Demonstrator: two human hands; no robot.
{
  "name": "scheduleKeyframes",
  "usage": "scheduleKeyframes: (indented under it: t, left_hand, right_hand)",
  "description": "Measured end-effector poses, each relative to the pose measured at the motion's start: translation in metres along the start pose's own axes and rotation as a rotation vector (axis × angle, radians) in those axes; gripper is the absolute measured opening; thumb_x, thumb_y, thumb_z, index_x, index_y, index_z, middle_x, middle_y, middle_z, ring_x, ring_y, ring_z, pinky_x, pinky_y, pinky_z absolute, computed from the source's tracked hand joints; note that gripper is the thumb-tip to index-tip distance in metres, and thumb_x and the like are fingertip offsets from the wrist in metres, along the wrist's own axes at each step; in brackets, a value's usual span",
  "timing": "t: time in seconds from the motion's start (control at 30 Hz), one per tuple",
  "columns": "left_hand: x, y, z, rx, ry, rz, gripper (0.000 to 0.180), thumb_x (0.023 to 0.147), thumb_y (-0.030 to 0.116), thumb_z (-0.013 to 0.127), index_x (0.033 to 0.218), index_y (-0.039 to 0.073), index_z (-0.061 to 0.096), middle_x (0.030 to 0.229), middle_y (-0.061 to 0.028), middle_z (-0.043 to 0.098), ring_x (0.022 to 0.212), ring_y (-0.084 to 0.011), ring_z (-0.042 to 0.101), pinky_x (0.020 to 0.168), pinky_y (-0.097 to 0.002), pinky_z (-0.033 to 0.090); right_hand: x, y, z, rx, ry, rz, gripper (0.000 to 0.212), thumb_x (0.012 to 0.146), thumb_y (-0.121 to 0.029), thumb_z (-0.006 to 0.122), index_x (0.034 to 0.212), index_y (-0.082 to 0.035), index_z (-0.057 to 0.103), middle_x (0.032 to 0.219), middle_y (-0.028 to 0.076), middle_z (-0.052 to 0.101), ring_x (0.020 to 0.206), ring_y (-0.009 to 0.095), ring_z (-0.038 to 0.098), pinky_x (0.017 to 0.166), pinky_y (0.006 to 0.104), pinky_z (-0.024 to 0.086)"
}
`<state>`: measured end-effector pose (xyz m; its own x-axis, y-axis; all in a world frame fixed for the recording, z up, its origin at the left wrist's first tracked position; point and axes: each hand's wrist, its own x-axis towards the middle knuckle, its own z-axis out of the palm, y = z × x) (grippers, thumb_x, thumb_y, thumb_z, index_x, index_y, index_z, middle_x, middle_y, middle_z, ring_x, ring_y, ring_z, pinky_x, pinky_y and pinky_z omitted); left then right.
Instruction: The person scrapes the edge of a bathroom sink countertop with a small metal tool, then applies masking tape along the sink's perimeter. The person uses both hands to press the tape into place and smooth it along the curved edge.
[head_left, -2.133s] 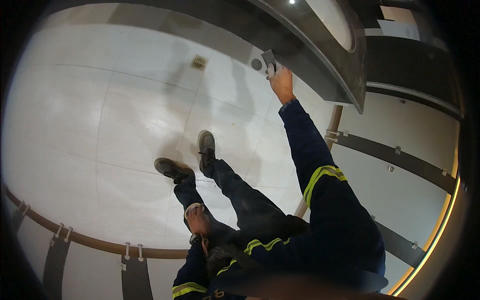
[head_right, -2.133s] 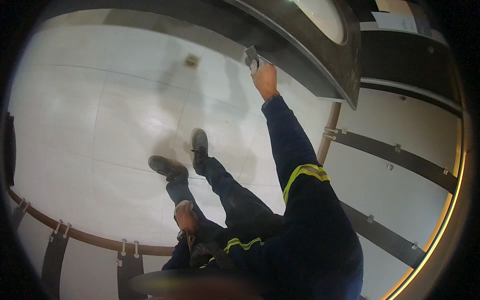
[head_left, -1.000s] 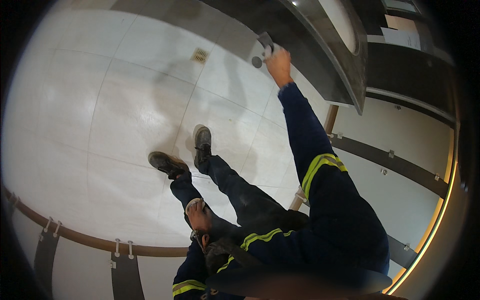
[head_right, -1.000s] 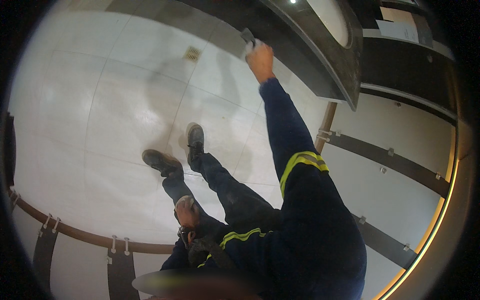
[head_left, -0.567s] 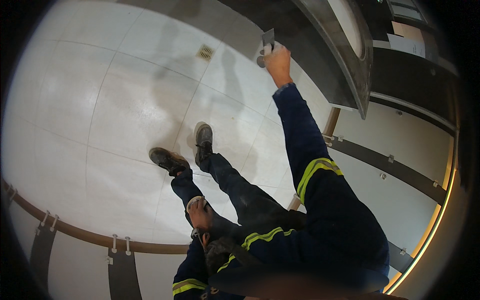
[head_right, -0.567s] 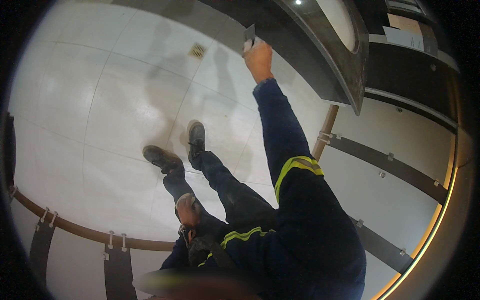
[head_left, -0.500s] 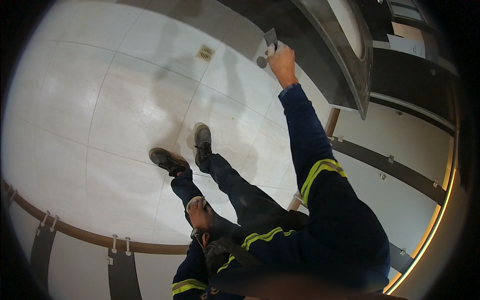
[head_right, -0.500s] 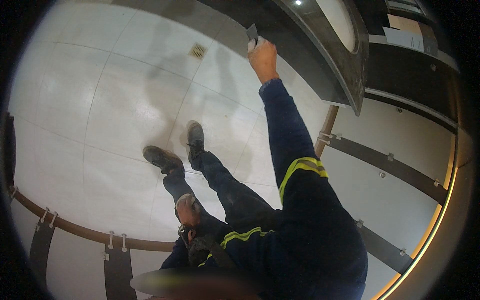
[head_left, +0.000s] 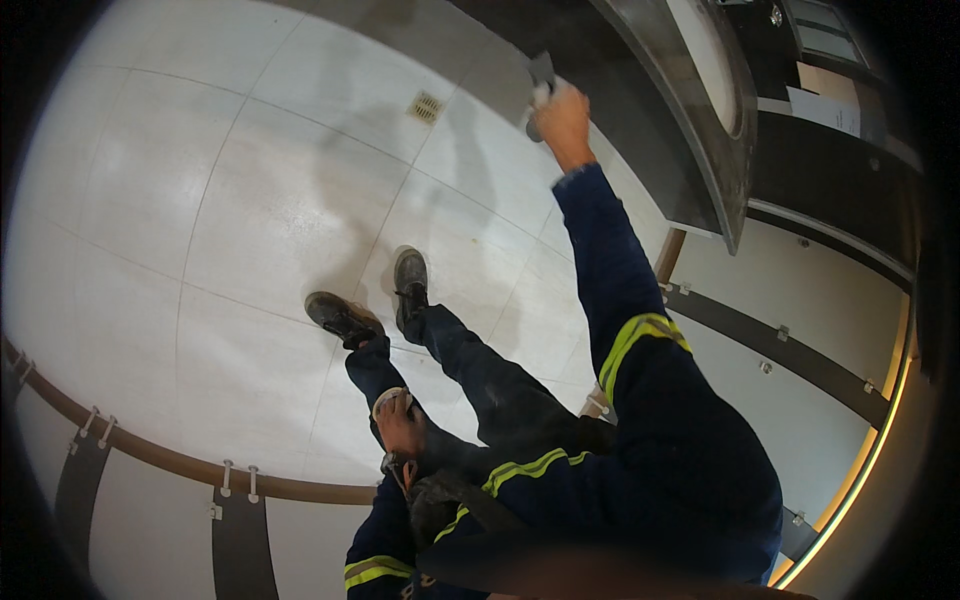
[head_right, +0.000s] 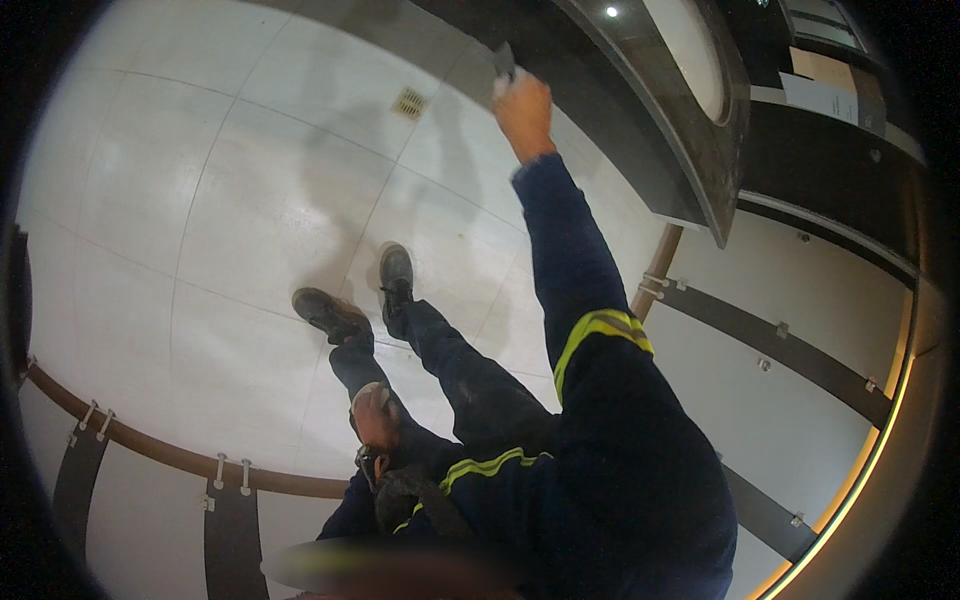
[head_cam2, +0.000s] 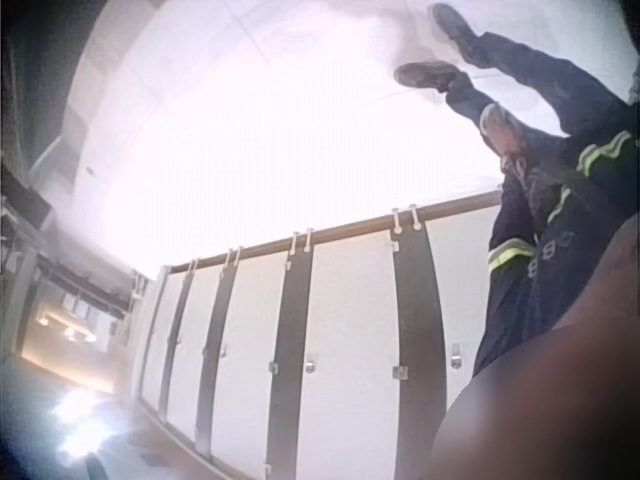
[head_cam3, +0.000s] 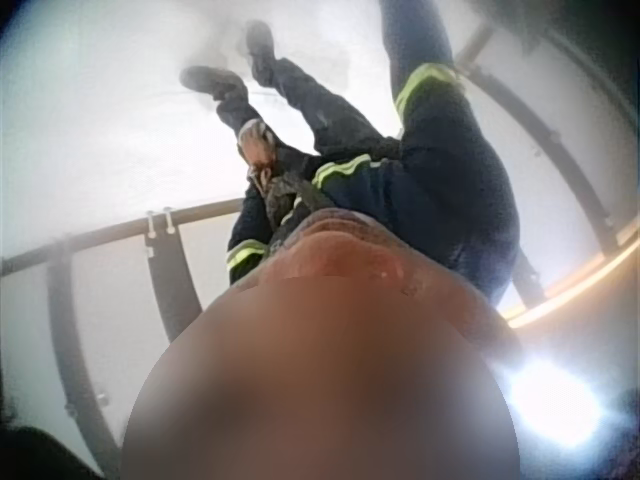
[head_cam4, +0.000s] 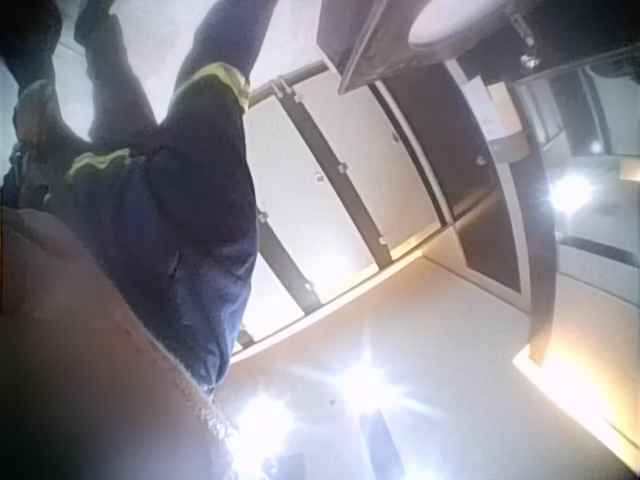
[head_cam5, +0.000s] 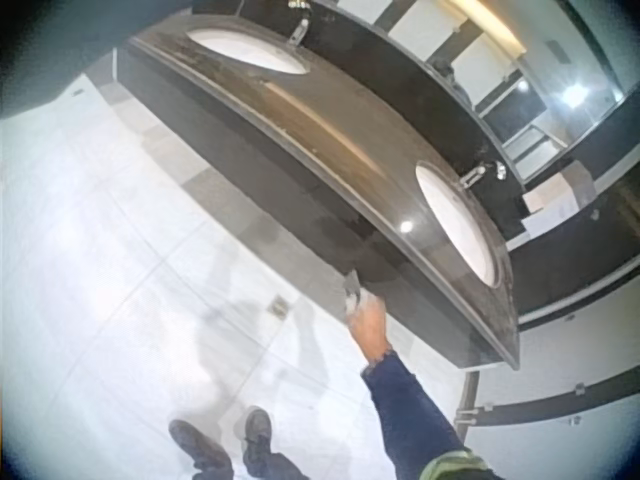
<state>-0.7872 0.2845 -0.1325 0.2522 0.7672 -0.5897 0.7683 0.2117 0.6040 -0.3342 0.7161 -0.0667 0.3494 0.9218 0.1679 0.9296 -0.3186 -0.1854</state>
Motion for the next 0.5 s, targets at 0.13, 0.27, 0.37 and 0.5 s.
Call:
scheduleKeyframes:
  t: [0.13, 0.27, 0.37, 0.5]
  left_hand:
    - [0.003, -0.003, 0.002, 0.011, -0.023, 0.009, 0.049, 0.085, 0.019, 0.068, 0.132, 0.007, 0.065, 0.121, -0.0216, 0.066, 0.118, -0.0398, 0.06, 0.109, -0.0537, 0.042]
    - [0.002, 0.0, 0.004, 0.002, -0.032, -0.034, 0.05, 0.084, 0.019, 0.068, 0.132, 0.007, 0.064, 0.12, -0.0213, 0.066, 0.118, -0.0394, 0.06, 0.11, -0.0549, 0.04]
    - [0.001, -0.001, 0.0, -0.011, -0.023, -0.006, 0.051, 0.083, 0.018, 0.069, 0.132, 0.007, 0.064, 0.12, -0.0208, 0.066, 0.119, -0.0391, 0.06, 0.11, -0.0545, 0.041]
    - [0.001, -0.005, 0.002, 0.017, 0.004, 0.016, 0.051, 0.083, 0.018, 0.069, 0.132, 0.007, 0.064, 0.119, -0.0201, 0.065, 0.118, -0.0391, 0.06, 0.109, -0.0542, 0.041]
  right_hand:
    - [-0.012, 0.018, -0.006, 0.059, -0.023, 0.055, 0.034, 0.099, -0.024, 0.053, 0.093, 0.005, 0.07, 0.075, 0.018, 0.073, 0.067, 0.03, 0.075, 0.069, 0.0422, 0.058]
    - [-0.011, -0.01, -0.01, 0.172, -0.097, 0.155, 0.029, 0.093, -0.023, 0.058, 0.088, 0.004, 0.07, 0.087, 0.028, 0.072, 0.083, 0.045, 0.071, 0.079, 0.0514, 0.057]
    - [-0.003, 0.02, 0.004, 0.005, -0.009, -0.021, 0.027, 0.097, -0.021, 0.057, 0.096, 0.002, 0.071, 0.074, 0.017, 0.074, 0.066, 0.029, 0.075, 0.069, 0.0418, 0.059]
    - [0.011, -0.002, 0.016, 0.018, 0.037, -0.04, 0.029, 0.098, -0.022, 0.054, 0.093, 0.001, 0.071, 0.076, 0.016, 0.074, 0.067, 0.031, 0.074, 0.071, 0.043, 0.059]
